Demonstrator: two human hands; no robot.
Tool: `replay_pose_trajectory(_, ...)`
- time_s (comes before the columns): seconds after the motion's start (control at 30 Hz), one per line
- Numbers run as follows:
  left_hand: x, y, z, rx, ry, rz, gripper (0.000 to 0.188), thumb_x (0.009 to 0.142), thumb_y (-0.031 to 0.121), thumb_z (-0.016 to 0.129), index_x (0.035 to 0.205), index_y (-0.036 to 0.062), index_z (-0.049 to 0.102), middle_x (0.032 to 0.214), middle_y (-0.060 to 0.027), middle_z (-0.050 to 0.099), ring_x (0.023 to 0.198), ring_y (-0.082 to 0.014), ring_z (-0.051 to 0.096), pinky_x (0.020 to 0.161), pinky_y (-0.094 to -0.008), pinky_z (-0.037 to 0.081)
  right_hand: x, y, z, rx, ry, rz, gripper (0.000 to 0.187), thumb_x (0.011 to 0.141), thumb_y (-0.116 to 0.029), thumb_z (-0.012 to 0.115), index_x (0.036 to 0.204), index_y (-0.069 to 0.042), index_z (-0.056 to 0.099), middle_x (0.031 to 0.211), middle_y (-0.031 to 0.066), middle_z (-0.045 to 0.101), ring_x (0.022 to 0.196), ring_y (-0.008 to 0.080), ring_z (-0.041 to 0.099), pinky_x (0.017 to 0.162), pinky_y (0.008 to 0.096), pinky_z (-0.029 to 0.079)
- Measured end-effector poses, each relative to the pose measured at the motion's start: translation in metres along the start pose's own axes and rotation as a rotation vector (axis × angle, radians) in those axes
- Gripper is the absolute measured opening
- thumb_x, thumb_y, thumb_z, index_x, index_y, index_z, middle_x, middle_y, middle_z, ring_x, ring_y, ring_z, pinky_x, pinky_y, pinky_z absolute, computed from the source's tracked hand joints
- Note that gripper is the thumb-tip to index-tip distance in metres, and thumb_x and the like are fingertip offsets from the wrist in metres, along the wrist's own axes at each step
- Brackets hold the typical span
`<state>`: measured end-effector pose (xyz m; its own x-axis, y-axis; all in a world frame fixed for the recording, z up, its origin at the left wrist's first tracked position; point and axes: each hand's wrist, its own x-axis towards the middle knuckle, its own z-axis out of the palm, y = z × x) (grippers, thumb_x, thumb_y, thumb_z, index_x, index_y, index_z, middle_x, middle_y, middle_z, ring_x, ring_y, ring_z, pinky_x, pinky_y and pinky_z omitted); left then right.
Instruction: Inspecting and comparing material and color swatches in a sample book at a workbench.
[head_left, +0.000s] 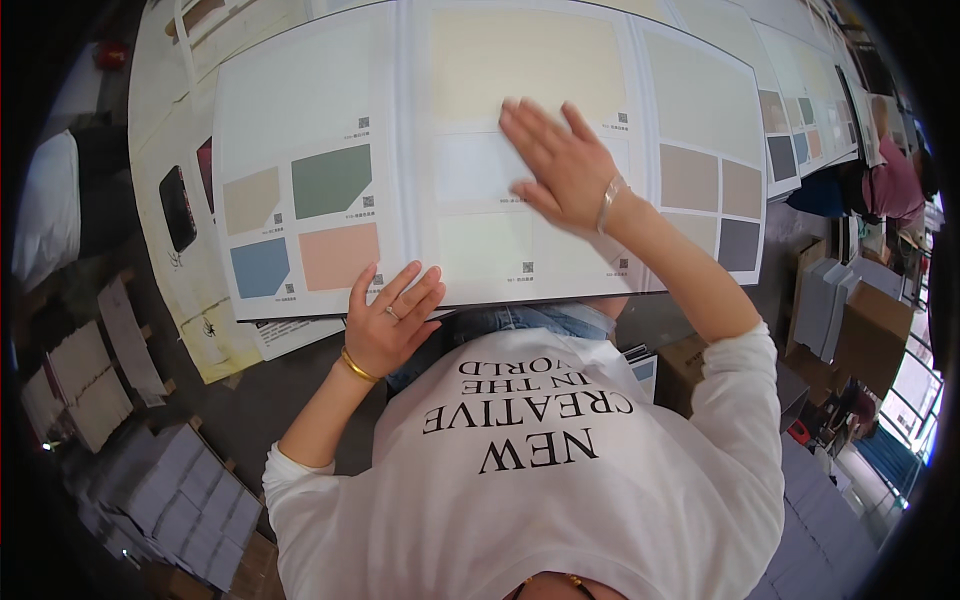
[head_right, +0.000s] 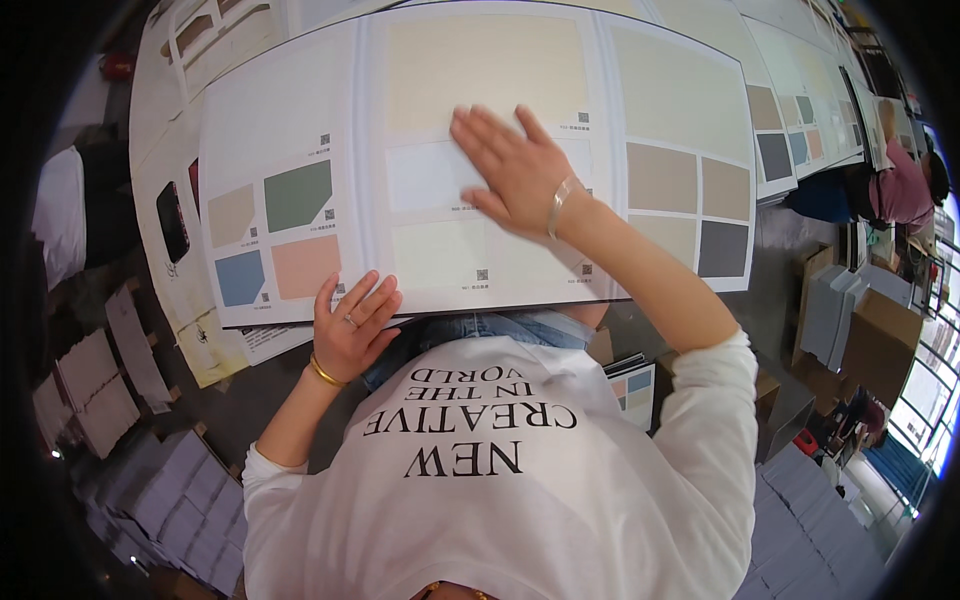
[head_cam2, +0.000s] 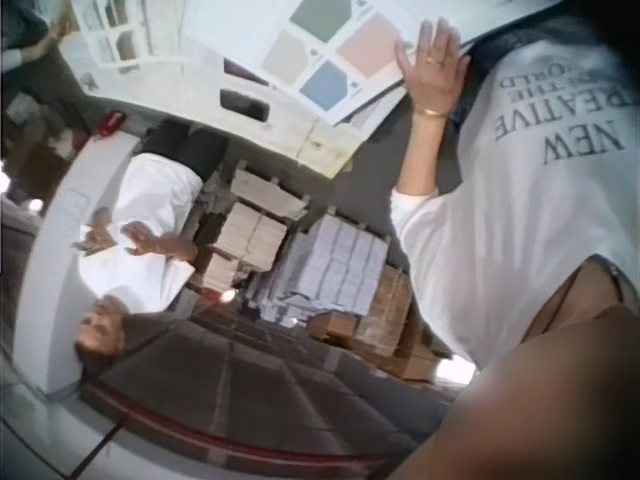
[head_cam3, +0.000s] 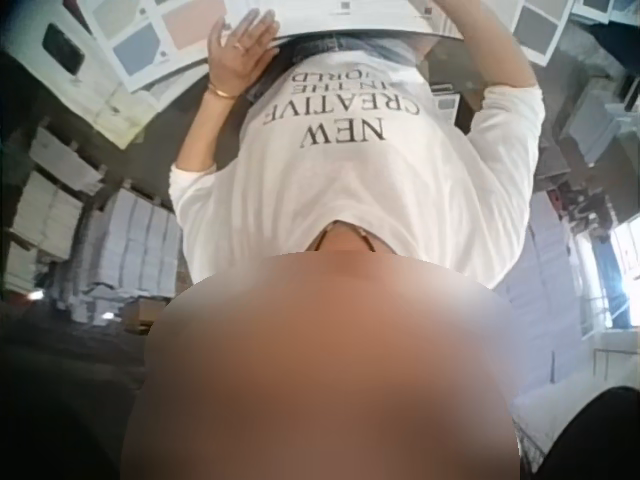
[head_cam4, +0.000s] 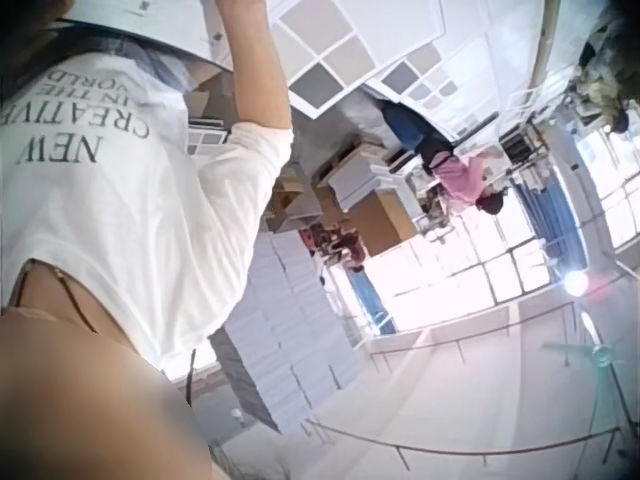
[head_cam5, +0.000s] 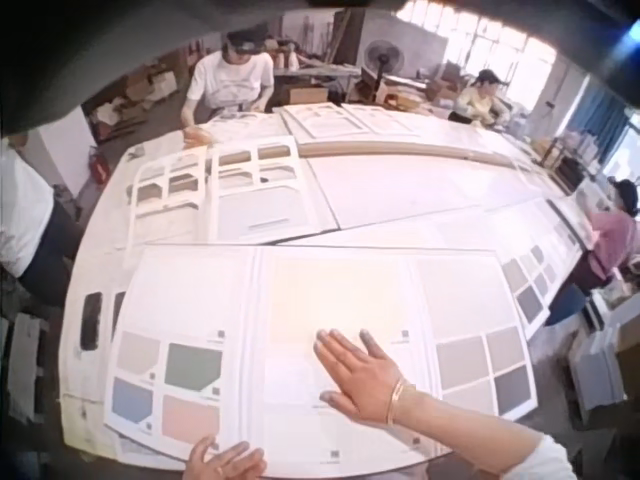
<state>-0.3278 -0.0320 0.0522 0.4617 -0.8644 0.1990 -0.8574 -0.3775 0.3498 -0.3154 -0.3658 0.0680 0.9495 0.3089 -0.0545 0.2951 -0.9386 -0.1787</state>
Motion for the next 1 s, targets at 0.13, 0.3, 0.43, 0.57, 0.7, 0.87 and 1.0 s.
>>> replay_pose_trajectory(0.13,0.002,-0.001,0.003,-0.010,-0.003,-0.009,0.051,0.076,0.025,0.075,0.125,0.0157,0.064,0.142,0.0031,0.055,0.131,-0.0179,0.050,0.106,-0.0528,0.034,0.022,-0.047,0.024,0.005,-0.022,-0.001,0.080,0.094,-0.053,0.048,0.153,-0.003,0.027,0.162,0.0108,0.021,0.150,0.0230,0.018,0.119,0.0531,0.012)
replay_pose_trajectory(0.3,0.002,-0.002,0.003,-0.031,-0.002,-0.018,0.054,0.074,0.024,0.077,0.125,0.0154,0.063,0.141,0.0031,0.055,0.131,-0.0182,0.050,0.106,-0.0529,0.034,0.057,-0.068,0.034,0.031,0.006,-0.129,0.071,0.099,-0.050,0.038,0.154,-0.007,0.027,0.161,0.0076,0.024,0.149,0.0194,0.020,0.121,0.0462,0.011)
replay_pose_trajectory(0.43,0.001,0.003,0.004,0.002,0.003,-0.052,0.055,0.073,0.024,0.077,0.126,0.0165,0.063,0.142,0.0039,0.054,0.132,-0.0172,0.050,0.107,-0.0522,0.034,0.117,-0.009,0.023,-0.136,0.082,0.056,0.064,0.101,-0.044,0.032,0.154,-0.008,0.025,0.162,0.0052,0.023,0.149,0.0190,0.020,0.121,0.0453,0.014)
replay_pose_trajectory(0.57,0.001,0.002,0.005,-0.030,-0.004,-0.059,0.044,0.082,0.024,0.069,0.124,0.0148,0.065,0.138,0.0008,0.057,0.131,-0.0197,0.051,0.109,-0.0532,0.032,0.169,0.047,0.015,-0.197,0.089,0.089,0.058,0.104,-0.038,0.025,0.155,-0.011,0.024,0.163,0.0043,0.020,0.150,0.0193,0.017,0.122,0.0449,0.014)
replay_pose_trajectory(0.7,0.000,0.001,0.004,-0.071,-0.011,-0.069,0.043,0.082,0.023,0.069,0.124,0.0154,0.065,0.138,0.0021,0.058,0.130,-0.0182,0.051,0.108,-0.0519,0.032,0.183,0.072,0.002,-0.129,0.019,0.035,0.057,0.104,-0.036,0.024,0.155,-0.011,0.022,0.163,0.0043,0.018,0.150,0.0198,0.016,0.123,0.0424,0.013)
replay_pose_trajectory(0.87,0.001,0.001,0.002,-0.088,0.014,-0.088,0.040,0.083,0.023,0.068,0.122,0.0151,0.067,0.136,0.0023,0.060,0.129,-0.0177,0.053,0.109,-0.0493,0.032,0.159,0.060,-0.002,-0.170,-0.037,-0.162,0.059,0.102,-0.029,0.033,0.155,-0.006,0.021,0.162,0.0088,0.019,0.150,0.0225,0.016,0.122,0.0443,0.012)
replay_pose_trajectory(1.0,0.005,0.001,0.002,-0.062,0.022,-0.089,0.040,0.080,0.024,0.071,0.119,0.0163,0.069,0.136,0.0047,0.059,0.127,-0.0140,0.053,0.106,-0.0470,0.036,0.112,0.036,0.003,-0.074,-0.027,-0.312,0.067,0.098,-0.036,0.041,0.153,-0.004,0.024,0.162,0.0108,0.021,0.150,0.0227,0.019,0.122,0.0466,0.012)
